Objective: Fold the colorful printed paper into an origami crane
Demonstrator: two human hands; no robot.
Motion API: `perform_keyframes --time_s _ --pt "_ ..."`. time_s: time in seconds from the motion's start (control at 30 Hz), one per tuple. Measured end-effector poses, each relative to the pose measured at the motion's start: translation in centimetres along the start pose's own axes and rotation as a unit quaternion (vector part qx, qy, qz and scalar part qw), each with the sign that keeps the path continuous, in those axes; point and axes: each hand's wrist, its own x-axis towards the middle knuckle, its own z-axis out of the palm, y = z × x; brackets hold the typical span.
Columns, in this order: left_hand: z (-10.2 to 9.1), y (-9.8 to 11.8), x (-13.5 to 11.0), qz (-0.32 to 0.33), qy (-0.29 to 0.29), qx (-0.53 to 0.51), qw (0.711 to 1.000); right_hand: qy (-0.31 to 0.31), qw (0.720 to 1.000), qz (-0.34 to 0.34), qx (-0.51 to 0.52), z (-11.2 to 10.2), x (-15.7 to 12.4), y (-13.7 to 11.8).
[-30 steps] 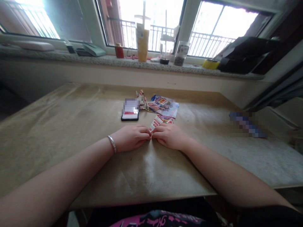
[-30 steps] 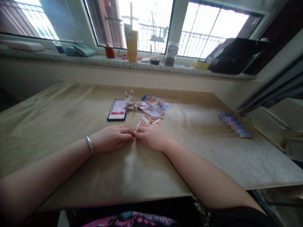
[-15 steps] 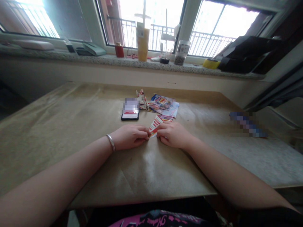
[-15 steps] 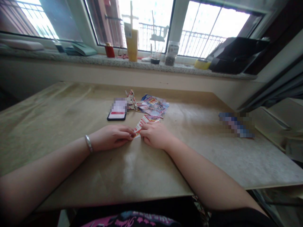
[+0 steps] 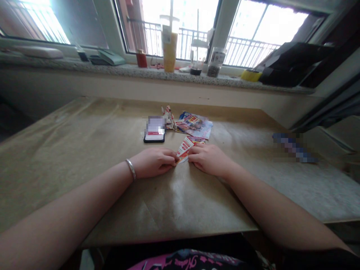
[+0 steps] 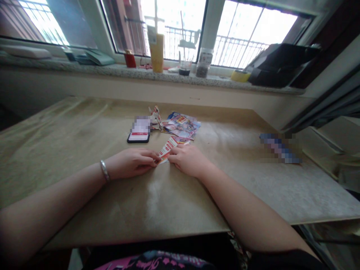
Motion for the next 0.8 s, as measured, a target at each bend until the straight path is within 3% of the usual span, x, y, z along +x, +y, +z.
perform_keyframes --time_s 0.23,0.8 --pt "-0.4 0.4 0.2 0.014 -0.001 0.053 0.998 0.047 0.999 -0.015 0.003 1.2 0.2 0.7" --pt "-0.2 0.3 0.1 -0.024 -0.001 -0.001 1.000 0.036 0.999 0.023 0.027 1.3 0.4 1.2"
